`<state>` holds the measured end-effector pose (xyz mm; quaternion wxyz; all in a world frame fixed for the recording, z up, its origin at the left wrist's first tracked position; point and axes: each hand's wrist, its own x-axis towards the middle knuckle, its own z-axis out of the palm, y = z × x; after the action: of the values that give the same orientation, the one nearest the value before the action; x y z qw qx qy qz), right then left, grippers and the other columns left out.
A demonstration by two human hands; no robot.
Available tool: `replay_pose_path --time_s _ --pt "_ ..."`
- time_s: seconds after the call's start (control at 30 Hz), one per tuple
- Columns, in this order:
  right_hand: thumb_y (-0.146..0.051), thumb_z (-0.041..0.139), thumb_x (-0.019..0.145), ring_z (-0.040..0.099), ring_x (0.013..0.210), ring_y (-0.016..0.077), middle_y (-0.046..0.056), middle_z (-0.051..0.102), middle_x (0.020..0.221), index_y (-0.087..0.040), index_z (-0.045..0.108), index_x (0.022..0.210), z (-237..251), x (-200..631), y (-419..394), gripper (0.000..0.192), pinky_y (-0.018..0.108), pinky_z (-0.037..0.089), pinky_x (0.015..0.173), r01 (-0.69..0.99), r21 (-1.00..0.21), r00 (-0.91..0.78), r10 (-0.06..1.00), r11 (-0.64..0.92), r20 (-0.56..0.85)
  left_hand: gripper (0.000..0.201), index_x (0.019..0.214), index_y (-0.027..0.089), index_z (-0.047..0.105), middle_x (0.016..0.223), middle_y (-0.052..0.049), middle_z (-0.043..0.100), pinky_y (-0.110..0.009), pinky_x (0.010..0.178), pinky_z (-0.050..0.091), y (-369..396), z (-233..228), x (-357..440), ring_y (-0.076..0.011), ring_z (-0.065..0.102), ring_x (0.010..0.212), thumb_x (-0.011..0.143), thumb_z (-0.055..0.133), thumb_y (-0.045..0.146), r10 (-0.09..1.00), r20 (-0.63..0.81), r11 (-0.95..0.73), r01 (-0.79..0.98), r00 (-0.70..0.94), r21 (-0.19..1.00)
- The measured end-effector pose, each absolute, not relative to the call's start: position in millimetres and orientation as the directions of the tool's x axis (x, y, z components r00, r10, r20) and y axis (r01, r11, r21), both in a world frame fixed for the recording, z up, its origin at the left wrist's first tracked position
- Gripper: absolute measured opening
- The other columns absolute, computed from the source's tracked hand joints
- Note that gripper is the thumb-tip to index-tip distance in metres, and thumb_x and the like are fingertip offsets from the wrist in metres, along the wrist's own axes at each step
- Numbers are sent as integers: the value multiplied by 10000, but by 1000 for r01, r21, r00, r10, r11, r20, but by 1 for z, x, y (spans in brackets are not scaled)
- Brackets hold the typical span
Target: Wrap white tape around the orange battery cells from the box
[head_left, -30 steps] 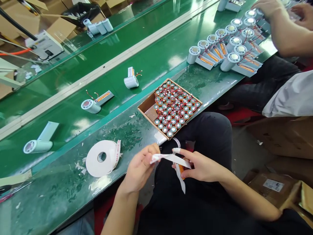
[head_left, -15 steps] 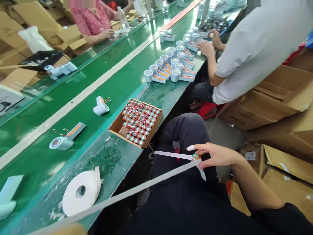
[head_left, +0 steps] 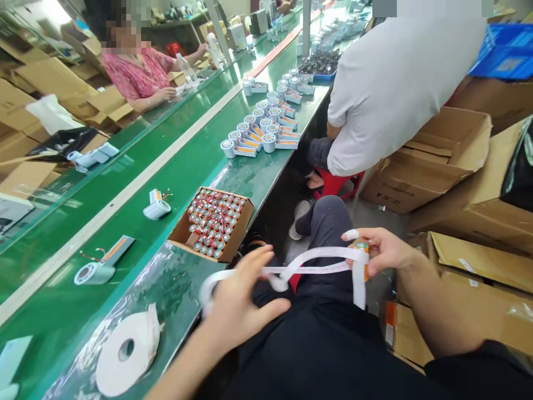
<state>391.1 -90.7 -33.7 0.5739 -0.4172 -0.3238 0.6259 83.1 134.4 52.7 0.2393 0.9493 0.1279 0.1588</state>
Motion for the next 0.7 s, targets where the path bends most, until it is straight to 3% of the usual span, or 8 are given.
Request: replay_pose_path --time_s 0.07,0.13,0.23,0.33,0.43,0.57,0.7 --pt "-166 921 661 744 853 256 109 737 1008 -175 537 1313 -41 371 -71 757 356 630 683 -610 -792 101 988 -29 -114 435 1312 199 588 1324 -104 625 -348 999 515 137 17 117 -216 600 1201 911 708 317 244 381 -921 91 892 378" --pt "-213 957 616 743 803 252 88 738 995 -181 552 1226 -47 353 -55 732 344 627 647 -728 -685 179 969 13 -172 213 1140 181 661 1138 -82 665 -326 902 496 147 -13 156 -186 602 1032 939 610 133 254 475 -941 101 843 324" --pt "-263 981 588 741 817 209 47 736 995 -192 529 1148 -57 331 -40 723 288 620 686 -827 -543 332 906 145 -264 149 1064 148 670 1005 -61 661 -297 867 471 161 -27 204 -151 580 939 993 549 197 389 408 -845 143 826 516" --pt "-240 952 654 735 929 178 17 725 1088 -238 475 1209 -68 313 -30 732 270 613 792 -817 -478 517 777 322 -360 231 964 174 677 871 -4 658 -276 762 449 157 -11 217 -118 589 804 954 624 398 393 96 -620 186 915 762" --pt "-201 940 660 723 1004 195 44 708 1183 -275 409 1310 -78 302 -22 843 311 609 860 -812 -499 535 726 301 -433 304 1020 247 703 964 47 702 -278 773 444 141 -1 208 -125 637 867 832 739 484 307 -187 -539 333 933 774" --pt "-184 924 671 707 1058 197 110 647 1329 -266 367 1407 -90 299 -15 926 314 593 908 -759 -625 521 746 183 -414 287 1022 245 690 997 34 714 -284 771 430 133 -16 199 -146 650 907 852 719 475 342 -262 -614 425 903 665" --pt "-186 882 735 654 1180 183 130 557 1454 -260 380 1444 -96 299 -14 872 284 581 936 -687 -721 484 796 88 -364 198 1001 252 714 938 54 739 -255 754 439 140 -36 194 -121 687 860 920 643 418 289 -336 -546 442 897 712"
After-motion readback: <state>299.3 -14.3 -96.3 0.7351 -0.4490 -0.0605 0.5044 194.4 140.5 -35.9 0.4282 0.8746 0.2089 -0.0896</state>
